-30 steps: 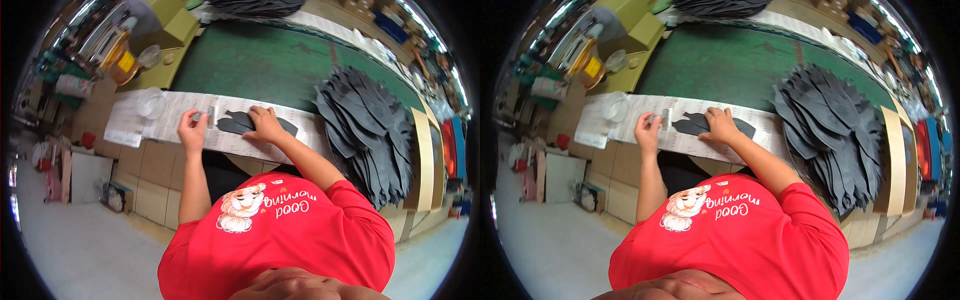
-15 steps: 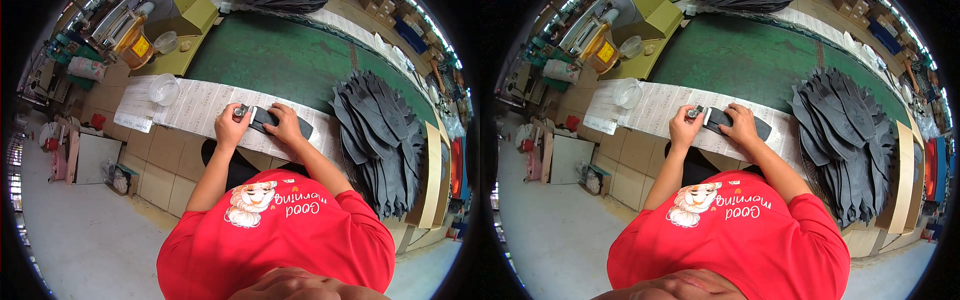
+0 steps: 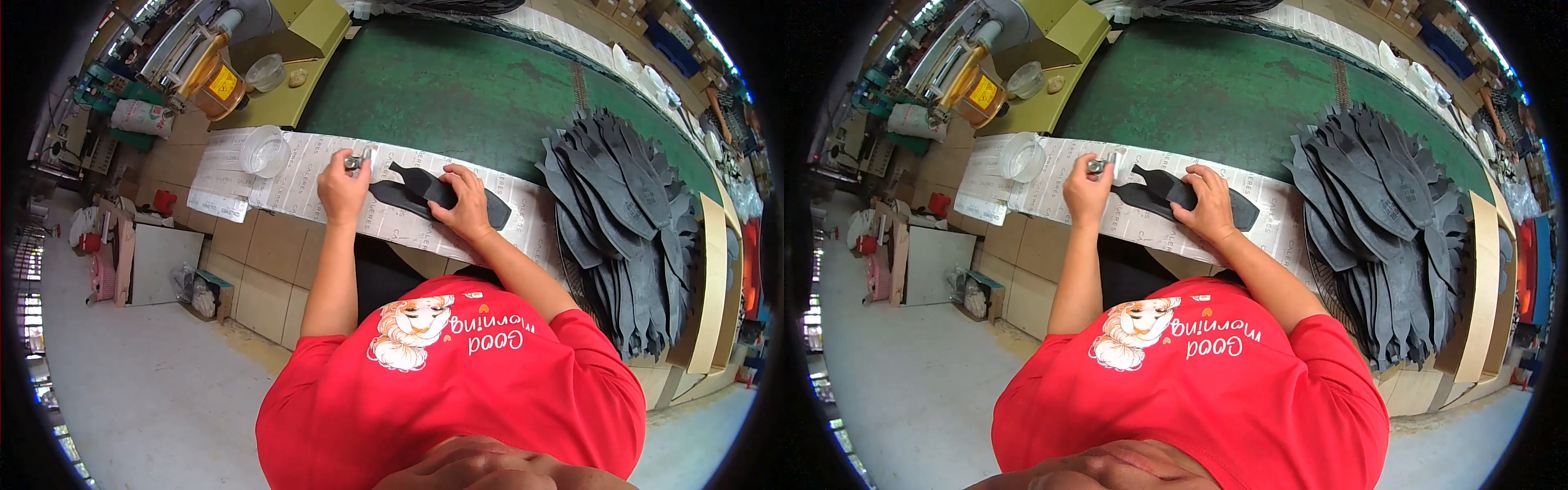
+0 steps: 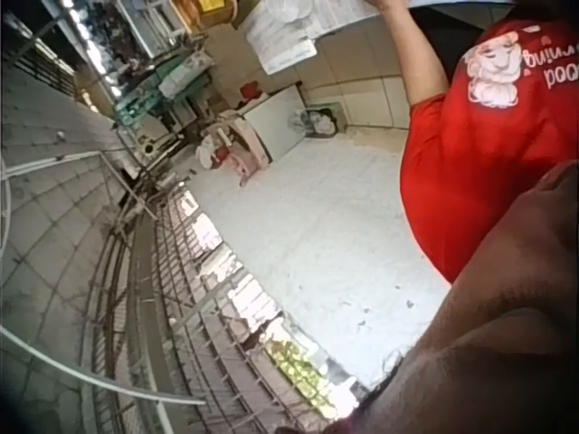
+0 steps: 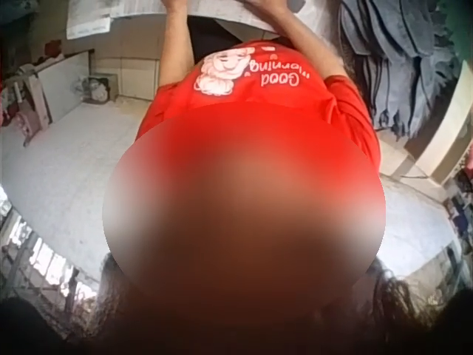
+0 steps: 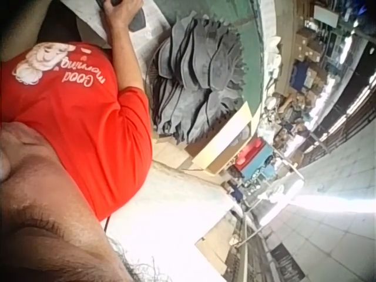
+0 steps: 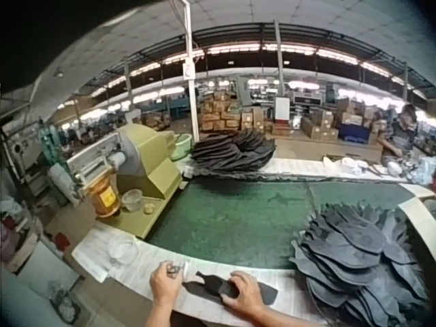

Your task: The recorder is applying a liquid adhesive or ink to the perimeter of shoe insoles using a specialized applicator tool and stacking them.

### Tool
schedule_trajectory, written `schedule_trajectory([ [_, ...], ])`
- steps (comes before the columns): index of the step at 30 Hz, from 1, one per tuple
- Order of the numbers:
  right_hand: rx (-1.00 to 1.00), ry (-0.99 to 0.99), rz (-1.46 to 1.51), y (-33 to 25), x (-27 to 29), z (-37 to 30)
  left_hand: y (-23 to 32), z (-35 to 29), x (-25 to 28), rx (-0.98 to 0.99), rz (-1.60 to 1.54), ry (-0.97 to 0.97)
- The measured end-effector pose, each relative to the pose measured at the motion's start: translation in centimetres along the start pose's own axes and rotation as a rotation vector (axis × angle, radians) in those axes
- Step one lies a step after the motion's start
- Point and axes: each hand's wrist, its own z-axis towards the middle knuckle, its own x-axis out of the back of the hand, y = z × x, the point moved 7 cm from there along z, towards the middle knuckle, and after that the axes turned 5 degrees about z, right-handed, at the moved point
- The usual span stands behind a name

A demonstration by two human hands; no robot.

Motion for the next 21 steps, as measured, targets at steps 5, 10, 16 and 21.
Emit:
schedule_trajectory([
  [5, -0.018, -0.007, -0.015, 0.1, 0.0, 0.0, 5.2, -1.6, 0.3, -0.101, -0.227, -0.035],
  [10, -0.008, 0.021, 0.000, 0.0, -0.1, 0.0, 6.8, -2.4, -2.5, -0.291, -0.109, -0.147],
  [16, 0.009, 0.052, -0.002, -0.2, 0.8, -0.3, -2.0, 1.2, -1.2, 0.142, -0.057, -0.037],
  [21, -0.001, 0.147, 0.050, -2.1, 4.4, 1.7, -7.5, 0.2, 1.4, 0.254, -0.288, 0.032],
])
